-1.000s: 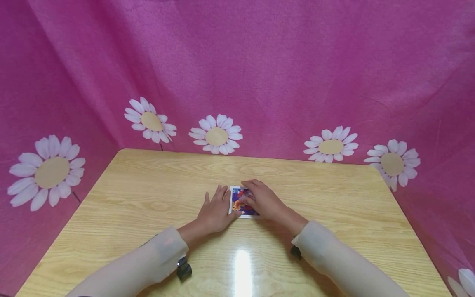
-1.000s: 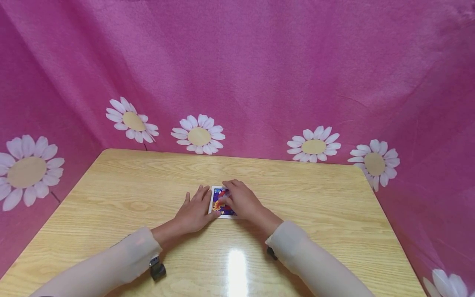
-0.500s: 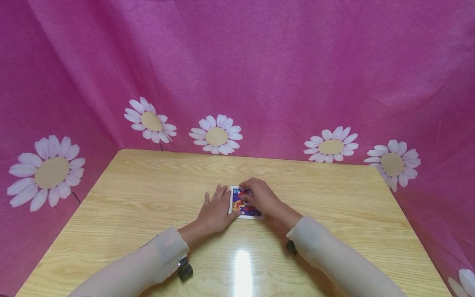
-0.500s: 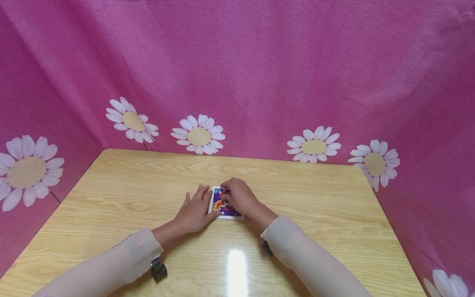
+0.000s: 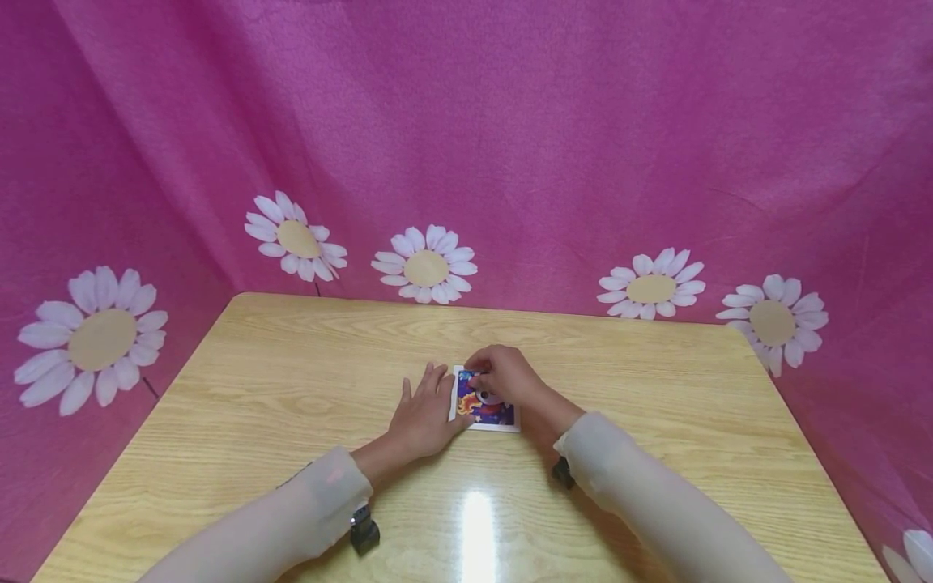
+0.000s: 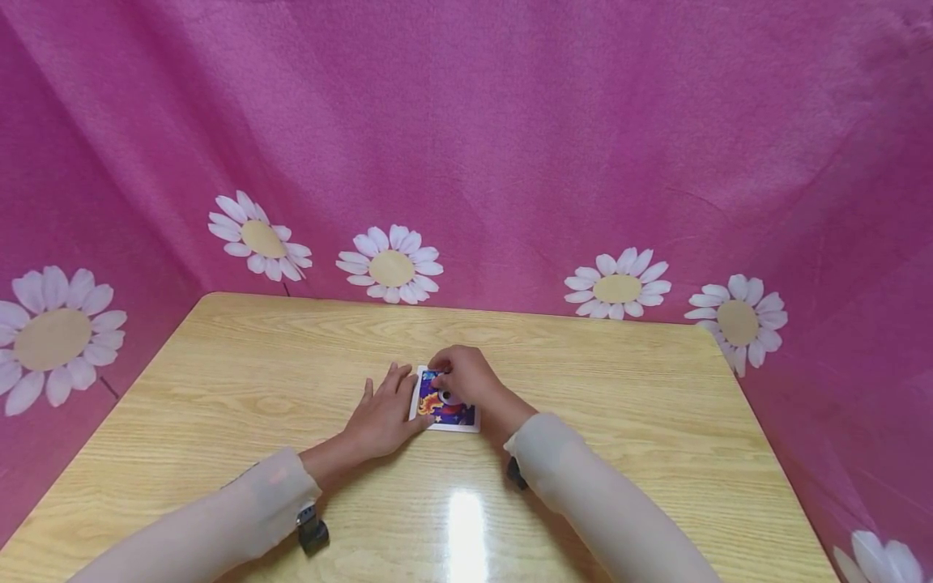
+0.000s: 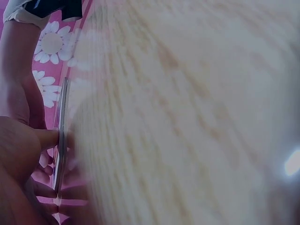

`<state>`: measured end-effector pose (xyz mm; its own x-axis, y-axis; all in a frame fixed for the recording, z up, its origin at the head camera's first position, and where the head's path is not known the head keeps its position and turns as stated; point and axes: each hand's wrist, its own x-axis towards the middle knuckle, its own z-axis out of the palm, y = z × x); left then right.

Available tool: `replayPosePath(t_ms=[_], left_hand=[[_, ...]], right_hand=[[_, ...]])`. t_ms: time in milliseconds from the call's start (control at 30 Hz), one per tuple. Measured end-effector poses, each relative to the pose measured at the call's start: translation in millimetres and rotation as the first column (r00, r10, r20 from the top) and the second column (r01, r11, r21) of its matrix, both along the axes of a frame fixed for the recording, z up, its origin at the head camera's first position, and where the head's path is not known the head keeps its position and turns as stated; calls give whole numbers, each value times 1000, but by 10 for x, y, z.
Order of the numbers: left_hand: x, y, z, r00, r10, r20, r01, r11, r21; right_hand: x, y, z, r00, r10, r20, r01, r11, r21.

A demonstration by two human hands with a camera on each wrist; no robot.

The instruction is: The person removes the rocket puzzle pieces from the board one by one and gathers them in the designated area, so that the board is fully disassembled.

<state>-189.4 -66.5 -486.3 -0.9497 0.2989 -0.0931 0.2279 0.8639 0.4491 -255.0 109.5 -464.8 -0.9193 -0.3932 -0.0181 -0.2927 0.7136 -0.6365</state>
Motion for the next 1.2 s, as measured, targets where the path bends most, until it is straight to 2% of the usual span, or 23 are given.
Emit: replayPosePath(t_ms=[200, 500, 667, 900, 1200], left_hand=[[1, 2, -9, 1000, 6, 1, -6, 1000, -7], [7, -3, -12, 1000, 6, 2, -6, 1000, -4], [4, -6, -22, 1000, 2, -12, -2, 1000, -9], [2, -1, -16, 1000, 6, -4, -6, 1000, -17], [5, 3, -9, 1000, 4, -5, -4, 1000, -23]], right_hand=[[-51, -17, 5, 1000, 2, 26, -2, 1000, -9], [-143, -12, 37, 986, -4, 165, 12, 999, -46], [-190, -14, 45, 987, 29, 160, -21, 998, -51], [-246, -17, 54, 973, 32, 227, -18, 998, -67], [-317, -7, 77, 975, 63, 214, -64, 998, -1]])
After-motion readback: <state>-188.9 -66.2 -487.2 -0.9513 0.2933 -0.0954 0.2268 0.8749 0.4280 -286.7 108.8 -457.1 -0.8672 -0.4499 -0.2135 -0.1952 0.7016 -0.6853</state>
